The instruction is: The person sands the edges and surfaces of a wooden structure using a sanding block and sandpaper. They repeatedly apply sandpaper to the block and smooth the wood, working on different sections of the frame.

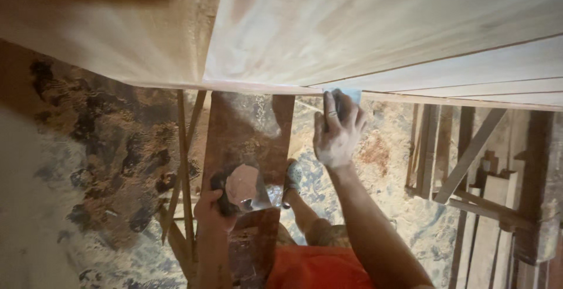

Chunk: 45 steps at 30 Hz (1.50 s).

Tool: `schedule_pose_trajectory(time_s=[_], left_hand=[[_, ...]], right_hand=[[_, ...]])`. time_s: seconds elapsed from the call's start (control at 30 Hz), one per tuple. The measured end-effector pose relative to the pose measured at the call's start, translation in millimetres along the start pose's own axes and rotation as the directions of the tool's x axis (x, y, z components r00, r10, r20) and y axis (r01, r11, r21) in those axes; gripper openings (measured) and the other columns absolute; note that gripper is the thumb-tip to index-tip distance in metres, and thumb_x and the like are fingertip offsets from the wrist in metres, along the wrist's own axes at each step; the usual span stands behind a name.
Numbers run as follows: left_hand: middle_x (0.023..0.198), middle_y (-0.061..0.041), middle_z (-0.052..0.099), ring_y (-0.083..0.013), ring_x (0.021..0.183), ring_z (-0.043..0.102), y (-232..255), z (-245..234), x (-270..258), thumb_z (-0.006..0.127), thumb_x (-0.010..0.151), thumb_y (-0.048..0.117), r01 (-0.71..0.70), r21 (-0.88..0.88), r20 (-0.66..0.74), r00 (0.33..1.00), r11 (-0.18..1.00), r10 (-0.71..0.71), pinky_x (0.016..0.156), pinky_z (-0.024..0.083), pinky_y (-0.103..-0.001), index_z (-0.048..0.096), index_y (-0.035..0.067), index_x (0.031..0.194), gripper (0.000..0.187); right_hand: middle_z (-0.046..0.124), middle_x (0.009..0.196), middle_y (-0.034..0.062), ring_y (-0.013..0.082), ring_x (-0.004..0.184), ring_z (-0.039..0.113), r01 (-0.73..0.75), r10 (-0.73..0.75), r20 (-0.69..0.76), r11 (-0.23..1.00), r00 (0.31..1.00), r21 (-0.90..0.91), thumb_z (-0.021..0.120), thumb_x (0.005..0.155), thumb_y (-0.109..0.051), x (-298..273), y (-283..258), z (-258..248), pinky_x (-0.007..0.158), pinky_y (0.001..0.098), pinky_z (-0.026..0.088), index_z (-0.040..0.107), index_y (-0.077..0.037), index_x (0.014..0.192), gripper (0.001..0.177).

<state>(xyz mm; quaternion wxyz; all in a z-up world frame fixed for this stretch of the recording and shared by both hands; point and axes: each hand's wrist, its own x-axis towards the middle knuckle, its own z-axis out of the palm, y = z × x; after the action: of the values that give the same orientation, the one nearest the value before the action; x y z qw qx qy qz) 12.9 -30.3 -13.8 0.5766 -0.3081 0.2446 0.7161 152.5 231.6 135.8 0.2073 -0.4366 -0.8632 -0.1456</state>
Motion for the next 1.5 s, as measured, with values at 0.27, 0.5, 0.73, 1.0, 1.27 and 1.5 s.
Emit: schedule_pose_trajectory(time_s=[0.27, 0.5, 0.73, 1.0, 1.27, 1.5], left_hand=[[0.129, -0.02, 0.063, -0.0402, 0.123, 0.061, -12, 26, 4, 0.052, 0.074, 0.014, 0.015, 0.026, 0.032, 0.999, 1.0, -0.016, 0.104, 0.054, -0.054, 0.056, 0.003, 0.134, 0.061], [0.128, -0.024, 0.064, -0.0422, 0.12, 0.062, -8, 55, 5, 0.055, 0.08, 0.012, 0.042, -0.07, 0.301, 0.953, 0.997, -0.019, 0.102, 0.052, -0.056, 0.055, -0.006, 0.134, 0.058], [0.118, -0.017, 0.067, -0.0378, 0.111, 0.067, -3, 31, 5, 0.053, 0.077, 0.016, 0.068, -0.024, -0.064, 0.996, 0.997, -0.069, 0.093, 0.057, -0.053, 0.062, -0.001, 0.124, 0.05], [0.122, -0.019, 0.066, -0.0402, 0.112, 0.065, -3, 23, 1, 0.055, 0.08, 0.015, 0.008, -0.044, 0.057, 0.998, 0.999, -0.005, 0.094, 0.056, -0.056, 0.059, 0.0, 0.131, 0.054], [0.129, -0.02, 0.064, -0.0392, 0.121, 0.063, -9, 62, -4, 0.053, 0.075, 0.012, 0.013, -0.037, 0.171, 0.985, 0.999, -0.006, 0.101, 0.052, -0.056, 0.054, 0.001, 0.139, 0.065], [0.136, -0.021, 0.061, -0.04, 0.128, 0.058, -16, 75, -9, 0.057, 0.074, 0.013, 0.083, -0.089, 0.141, 0.988, 0.993, -0.07, 0.109, 0.048, -0.054, 0.052, -0.004, 0.14, 0.068]], right_hand=[[0.07, 0.119, 0.0087, 0.0223, 0.095, 0.058, -0.016, 0.007, 0.356, 1.0, 0.934, 0.023, 0.055, 0.097, -0.017, 44, 10, -42, 0.079, 0.0411, 0.047, 0.078, -0.015, 0.127, 0.038], [0.071, 0.121, 0.0106, 0.0212, 0.095, 0.058, 0.018, -0.077, 0.422, 0.99, 0.903, 0.142, 0.054, 0.097, -0.017, 55, 15, -63, 0.077, 0.0402, 0.047, 0.077, -0.009, 0.125, 0.037], [0.068, 0.121, 0.0121, 0.0229, 0.1, 0.053, 0.06, -0.077, 0.133, 0.99, 0.988, 0.128, 0.062, 0.102, -0.019, 25, 2, -30, 0.088, 0.0396, 0.044, 0.072, -0.003, 0.133, 0.036], [0.063, 0.122, 0.0087, 0.0267, 0.101, 0.052, 0.003, -0.004, 0.099, 1.0, 0.995, 0.007, 0.061, 0.099, -0.029, 15, -26, -10, 0.093, 0.0431, 0.043, 0.072, -0.008, 0.134, 0.042], [0.067, 0.114, 0.0059, 0.022, 0.1, 0.057, -0.017, -0.009, 0.46, 0.998, 0.888, 0.053, 0.059, 0.097, -0.02, 44, -15, -56, 0.084, 0.0447, 0.042, 0.077, -0.016, 0.121, 0.03], [0.066, 0.128, 0.0075, 0.0237, 0.108, 0.051, -0.048, 0.044, 0.124, 0.998, 0.991, 0.028, 0.069, 0.098, -0.023, 7, 27, -27, 0.093, 0.0408, 0.039, 0.066, -0.013, 0.139, 0.042]])
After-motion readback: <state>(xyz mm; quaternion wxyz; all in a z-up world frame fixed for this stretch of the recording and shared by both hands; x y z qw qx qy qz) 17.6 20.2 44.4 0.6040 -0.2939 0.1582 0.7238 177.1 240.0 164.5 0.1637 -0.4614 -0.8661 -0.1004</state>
